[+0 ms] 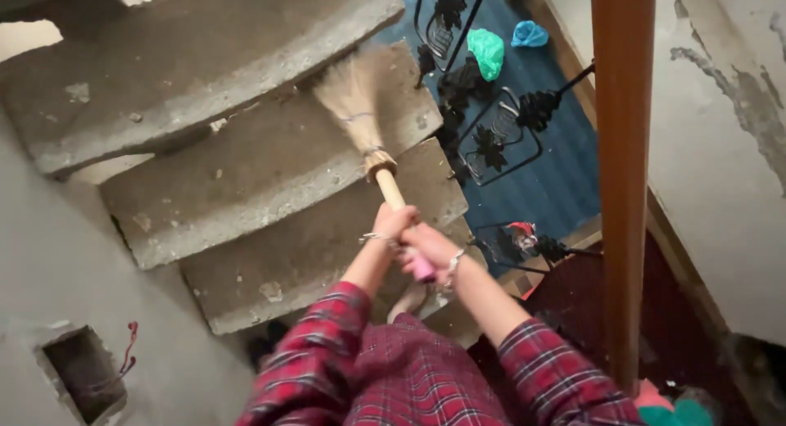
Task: Sweeping a concrete staircase using a small hand broom.
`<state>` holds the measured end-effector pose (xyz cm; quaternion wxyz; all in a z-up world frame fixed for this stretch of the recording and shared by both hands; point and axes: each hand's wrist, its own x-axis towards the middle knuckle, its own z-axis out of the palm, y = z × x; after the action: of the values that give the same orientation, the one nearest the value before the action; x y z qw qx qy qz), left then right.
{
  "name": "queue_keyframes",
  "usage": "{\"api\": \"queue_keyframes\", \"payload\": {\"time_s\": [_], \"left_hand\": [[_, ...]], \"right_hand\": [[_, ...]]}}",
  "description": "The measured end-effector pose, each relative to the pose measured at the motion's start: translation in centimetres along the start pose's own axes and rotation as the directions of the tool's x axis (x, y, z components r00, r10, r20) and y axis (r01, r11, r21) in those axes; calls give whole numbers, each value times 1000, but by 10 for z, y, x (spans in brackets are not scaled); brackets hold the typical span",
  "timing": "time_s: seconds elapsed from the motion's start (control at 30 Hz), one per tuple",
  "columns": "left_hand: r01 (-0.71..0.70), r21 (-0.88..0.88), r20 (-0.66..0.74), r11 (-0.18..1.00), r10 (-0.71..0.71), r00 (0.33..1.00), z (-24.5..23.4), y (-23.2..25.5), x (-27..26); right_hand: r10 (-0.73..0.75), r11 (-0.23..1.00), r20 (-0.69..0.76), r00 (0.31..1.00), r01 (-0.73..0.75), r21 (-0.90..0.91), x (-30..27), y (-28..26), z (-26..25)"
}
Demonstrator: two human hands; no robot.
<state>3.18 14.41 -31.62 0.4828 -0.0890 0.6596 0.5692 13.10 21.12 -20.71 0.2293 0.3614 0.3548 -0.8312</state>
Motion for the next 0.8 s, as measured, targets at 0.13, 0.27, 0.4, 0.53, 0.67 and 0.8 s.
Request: {"api": "queue_keyframes", "payload": {"time_s": [0.13,0.27,0.4,0.53,0.67,0.8], "left_hand": [[86,170,-16,982,-85,996,-16,22,-26],[162,-8,134,987,-159,978,-48,-1,-56],[39,-205,-304,978,-102,947,-21,-33,-102],[-30,-278,-622,960,-156,767,79,-92,-93],[245,106,-233,964,-215,948,98,-106,-79],[206,30,292,978,-206,934,49,-33,-123]], "right_hand": [[19,992,-255,967,14,127,25,37,17],[-50,999,-225,973,48,-18,8,49,55],[243,967,238,940,-215,-136,-73,-3,59],[352,905,202,914,-277,-324,-101,14,-26],[180,983,-261,949,-183,13,-86,104,-62],[-30,988,-317,948,77,137,-102,75,20]]}}
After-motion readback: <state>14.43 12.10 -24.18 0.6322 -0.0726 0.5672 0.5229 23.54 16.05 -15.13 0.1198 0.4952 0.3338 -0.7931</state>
